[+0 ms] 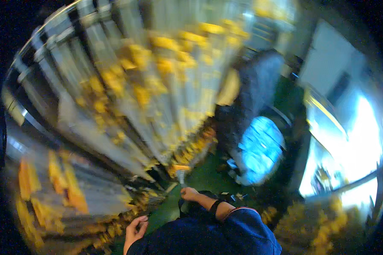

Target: Hanging metal mesh screens onto a rack for storage or processing.

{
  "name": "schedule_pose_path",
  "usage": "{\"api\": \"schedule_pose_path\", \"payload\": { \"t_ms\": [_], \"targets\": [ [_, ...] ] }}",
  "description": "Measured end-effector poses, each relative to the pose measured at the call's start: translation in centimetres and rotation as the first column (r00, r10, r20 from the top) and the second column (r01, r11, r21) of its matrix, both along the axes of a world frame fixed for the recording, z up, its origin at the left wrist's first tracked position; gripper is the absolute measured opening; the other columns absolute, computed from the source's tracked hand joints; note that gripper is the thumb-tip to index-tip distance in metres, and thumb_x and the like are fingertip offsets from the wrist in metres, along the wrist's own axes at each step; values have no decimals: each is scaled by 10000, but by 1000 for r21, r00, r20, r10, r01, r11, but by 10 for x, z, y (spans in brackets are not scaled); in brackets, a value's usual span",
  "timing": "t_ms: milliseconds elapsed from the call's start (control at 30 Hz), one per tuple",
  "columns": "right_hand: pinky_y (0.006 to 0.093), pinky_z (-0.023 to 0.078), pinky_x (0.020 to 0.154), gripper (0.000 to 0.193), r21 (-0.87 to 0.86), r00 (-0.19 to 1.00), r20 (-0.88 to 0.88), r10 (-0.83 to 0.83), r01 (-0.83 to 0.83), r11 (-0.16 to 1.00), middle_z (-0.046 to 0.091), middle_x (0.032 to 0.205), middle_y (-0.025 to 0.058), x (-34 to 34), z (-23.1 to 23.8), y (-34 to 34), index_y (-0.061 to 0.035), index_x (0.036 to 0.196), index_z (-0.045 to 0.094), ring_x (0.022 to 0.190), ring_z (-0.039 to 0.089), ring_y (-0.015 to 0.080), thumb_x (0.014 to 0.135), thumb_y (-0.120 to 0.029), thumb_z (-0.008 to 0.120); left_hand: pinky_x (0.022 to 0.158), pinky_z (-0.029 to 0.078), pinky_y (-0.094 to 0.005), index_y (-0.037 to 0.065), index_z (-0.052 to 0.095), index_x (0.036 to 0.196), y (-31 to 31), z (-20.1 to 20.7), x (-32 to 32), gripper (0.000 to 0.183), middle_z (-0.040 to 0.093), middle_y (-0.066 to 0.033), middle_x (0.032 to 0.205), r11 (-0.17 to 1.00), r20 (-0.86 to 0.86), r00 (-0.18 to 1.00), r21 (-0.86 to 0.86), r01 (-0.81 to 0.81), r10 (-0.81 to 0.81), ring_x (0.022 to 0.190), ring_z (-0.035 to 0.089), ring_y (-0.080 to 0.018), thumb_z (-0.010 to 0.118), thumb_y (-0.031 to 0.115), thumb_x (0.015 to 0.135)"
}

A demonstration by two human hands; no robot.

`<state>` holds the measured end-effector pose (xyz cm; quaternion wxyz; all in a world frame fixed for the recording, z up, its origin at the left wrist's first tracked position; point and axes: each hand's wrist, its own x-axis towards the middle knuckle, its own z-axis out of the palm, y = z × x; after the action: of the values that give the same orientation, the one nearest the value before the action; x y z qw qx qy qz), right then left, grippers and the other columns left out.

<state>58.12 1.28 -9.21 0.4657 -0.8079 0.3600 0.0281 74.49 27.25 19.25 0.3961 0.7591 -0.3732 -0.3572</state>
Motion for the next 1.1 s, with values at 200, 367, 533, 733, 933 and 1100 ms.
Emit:
{"api": "schedule_pose_path", "payload": {
  "t_ms": [200,367,533,733,933,1100],
  "targets": [
    [308,514,614,316,385,651,-72,-756,717,581,669,797,57,-168,36,24,-42,1082,649,709,640,164,798,-167,710,823,521,-306,31,559,1228,-134,-64,-55,353,656,-125,1089,570,-275,537,-49,820,-797,965,656,-187,626,138,898],
    [296,497,538,301,698,164,-64,-984,712,73,642,799,56,-260,-2,20,-20,1103,612,675,621,164,832,-125,690,920,484,-384,28,426,1343,-266,-148,-159,575,598,-191,1192,428,-186,433,69,901,-882,1061,613,-305,668,217,858],
    [283,515,657,414,582,205,-32,-978,799,149,664,928,63,-343,-8,41,-21,1197,586,768,621,140,829,-165,707,1155,162,-475,23,252,1443,-380,-213,-262,945,271,-227,1490,235,643,13,261,936,-766,1389,244,-359,767,365,730],
    [334,512,838,420,412,-8,-142,-990,909,-66,673,1076,126,-409,-34,101,-30,1190,597,966,653,225,837,-235,695,1047,309,-490,141,607,1096,-494,-265,-323,601,603,-130,1139,-163,692,-380,360,919,-614,1163,519,-299,830,379,590],
    [328,505,840,375,347,-73,-250,-966,924,-160,658,1080,120,-397,-23,104,-14,1206,569,988,629,194,868,-145,665,598,515,-480,122,592,866,-532,-271,-351,331,663,-141,757,-320,557,-519,420,849,-648,692,668,-333,701,321,624],
    [333,506,842,336,336,-217,-383,-898,873,-354,664,1049,108,-381,9,109,-20,1168,594,977,627,190,863,-141,667,588,493,-486,107,578,815,-557,-274,-438,256,652,-152,709,-191,633,-344,299,935,-694,653,653,-360,663,235,611]
  ]
}}
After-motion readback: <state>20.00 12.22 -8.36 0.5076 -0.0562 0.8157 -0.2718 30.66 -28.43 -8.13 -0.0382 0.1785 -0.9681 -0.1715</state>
